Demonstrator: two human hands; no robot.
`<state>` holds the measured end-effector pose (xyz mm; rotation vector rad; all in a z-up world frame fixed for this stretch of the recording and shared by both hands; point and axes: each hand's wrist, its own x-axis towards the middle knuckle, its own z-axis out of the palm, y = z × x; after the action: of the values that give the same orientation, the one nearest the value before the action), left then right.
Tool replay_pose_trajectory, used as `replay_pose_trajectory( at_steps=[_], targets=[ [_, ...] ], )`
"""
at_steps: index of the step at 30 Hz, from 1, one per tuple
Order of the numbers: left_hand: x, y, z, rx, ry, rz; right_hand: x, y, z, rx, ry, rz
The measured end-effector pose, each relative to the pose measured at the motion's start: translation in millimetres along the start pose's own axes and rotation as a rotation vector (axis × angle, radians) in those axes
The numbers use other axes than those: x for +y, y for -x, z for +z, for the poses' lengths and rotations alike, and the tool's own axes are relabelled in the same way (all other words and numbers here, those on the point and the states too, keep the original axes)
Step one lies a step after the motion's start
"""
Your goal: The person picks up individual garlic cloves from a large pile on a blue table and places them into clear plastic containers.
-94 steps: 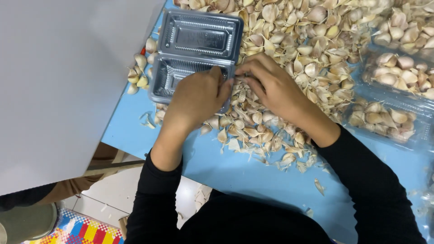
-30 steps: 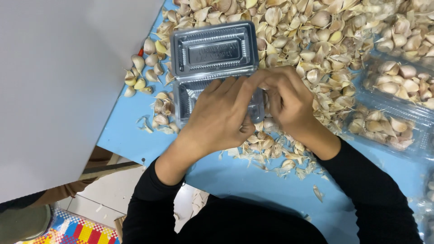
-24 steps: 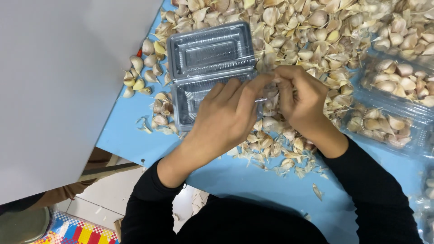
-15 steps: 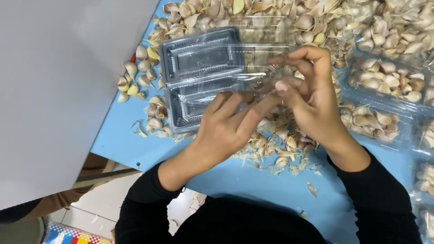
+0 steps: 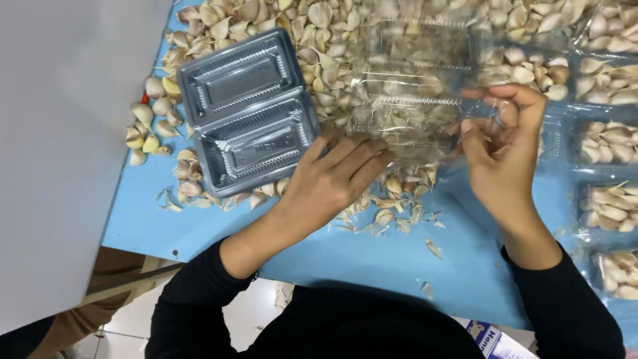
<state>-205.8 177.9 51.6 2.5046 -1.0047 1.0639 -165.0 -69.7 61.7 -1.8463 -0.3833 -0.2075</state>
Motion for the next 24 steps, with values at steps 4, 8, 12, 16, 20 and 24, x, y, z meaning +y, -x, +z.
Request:
replay_pose_trajectory(
  at_steps=[4, 8, 12, 16, 20, 24],
  targets=[
    [7, 0, 19, -0.033, 0.05, 0.062, 15, 16, -18, 0.085, 0.087, -0.015],
    [14, -3, 34, -0.066, 0.119, 0.091, 24, 28, -35, 0.084, 0.254, -0.05],
    [17, -7, 38, -0.147, 0.245, 0.087, 35, 37, -47, 0.117, 0.4, -0.072],
    [26, -13, 53, -0.137, 0.293, 0.113, 36, 32, -66, 0.196, 0.477, -0.213],
    [34, -38, 62, -0.123, 0.289, 0.189, 32, 27, -83, 0.272, 0.58, -0.338],
    [38, -55, 90, -0.12, 0.28, 0.178, 48, 24, -101, 0.339, 0.723, -0.335]
  ],
)
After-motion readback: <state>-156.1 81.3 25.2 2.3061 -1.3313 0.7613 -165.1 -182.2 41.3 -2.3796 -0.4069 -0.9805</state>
